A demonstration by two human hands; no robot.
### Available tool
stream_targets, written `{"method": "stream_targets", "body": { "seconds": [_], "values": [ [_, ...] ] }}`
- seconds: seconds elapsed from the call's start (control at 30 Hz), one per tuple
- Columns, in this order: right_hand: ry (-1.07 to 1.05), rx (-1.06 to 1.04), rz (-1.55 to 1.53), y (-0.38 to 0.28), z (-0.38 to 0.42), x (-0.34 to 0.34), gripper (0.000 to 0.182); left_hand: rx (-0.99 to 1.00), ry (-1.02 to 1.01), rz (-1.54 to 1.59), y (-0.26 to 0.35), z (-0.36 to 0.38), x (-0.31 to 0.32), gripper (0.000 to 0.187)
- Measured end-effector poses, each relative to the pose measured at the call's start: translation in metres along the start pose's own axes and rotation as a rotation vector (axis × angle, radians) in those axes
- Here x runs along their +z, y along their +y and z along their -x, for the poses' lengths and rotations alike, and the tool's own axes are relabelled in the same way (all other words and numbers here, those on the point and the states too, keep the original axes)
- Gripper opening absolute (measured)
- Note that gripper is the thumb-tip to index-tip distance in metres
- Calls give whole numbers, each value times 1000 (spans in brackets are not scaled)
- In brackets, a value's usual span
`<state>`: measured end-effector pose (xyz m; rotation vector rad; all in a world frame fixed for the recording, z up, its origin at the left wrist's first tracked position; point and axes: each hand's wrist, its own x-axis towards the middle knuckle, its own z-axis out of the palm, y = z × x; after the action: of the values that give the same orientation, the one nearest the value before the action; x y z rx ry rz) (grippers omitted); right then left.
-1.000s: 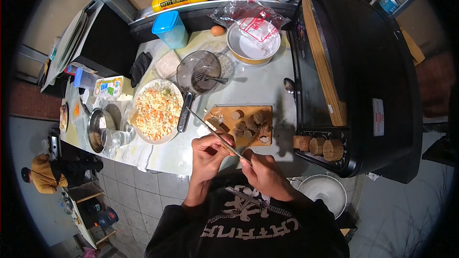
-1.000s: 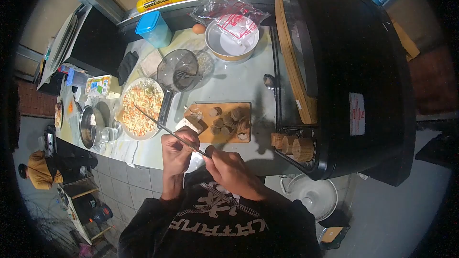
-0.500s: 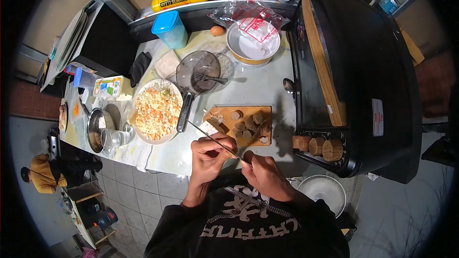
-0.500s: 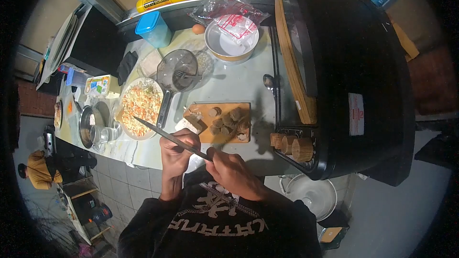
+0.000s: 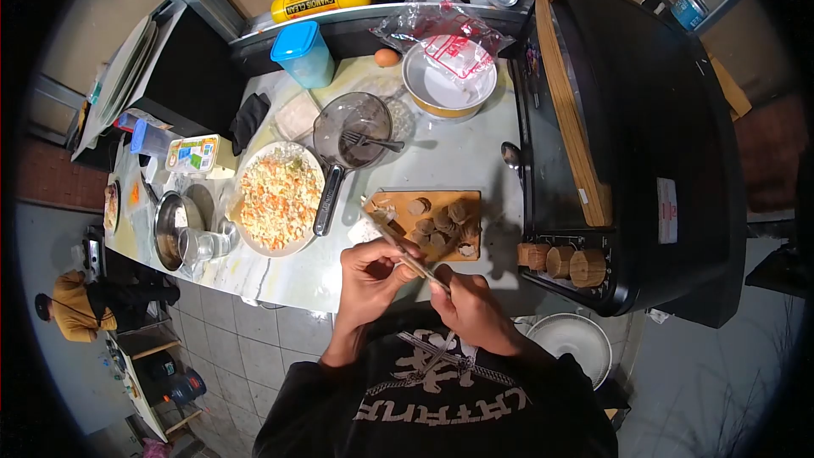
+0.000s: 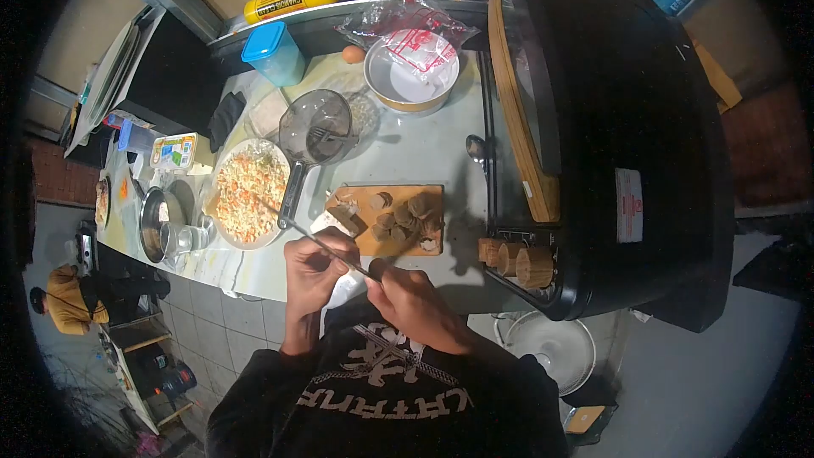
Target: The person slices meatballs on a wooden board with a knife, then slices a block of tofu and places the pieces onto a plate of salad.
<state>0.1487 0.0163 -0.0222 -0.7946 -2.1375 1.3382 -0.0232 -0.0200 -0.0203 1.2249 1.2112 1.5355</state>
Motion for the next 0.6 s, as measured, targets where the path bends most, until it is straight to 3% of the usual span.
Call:
{"method": "stream_targets", "body": {
  "seconds": [0.07, 0.1, 0.17, 0.3, 0.6],
  "values": [
    [31, -2, -23, 0, -1, 1, 15, -129, 102, 289, -8, 5, 9, 20],
    [56, -26, -18, 1, 0, 3, 15, -126, 102, 288, -15, 10, 10, 20],
    [84, -49, -10, 1, 0, 4, 15, -160, 122, 367, -31, 20, 10, 37],
    [141, -54, -50, 5, 3, 7, 17, -176, 192, 517, -32, 25, 19, 28],
    [2, 11, -50, -4, 1, -2, 18, -36, 167, 201, -10, 16, 11, 13]
  ]
}}
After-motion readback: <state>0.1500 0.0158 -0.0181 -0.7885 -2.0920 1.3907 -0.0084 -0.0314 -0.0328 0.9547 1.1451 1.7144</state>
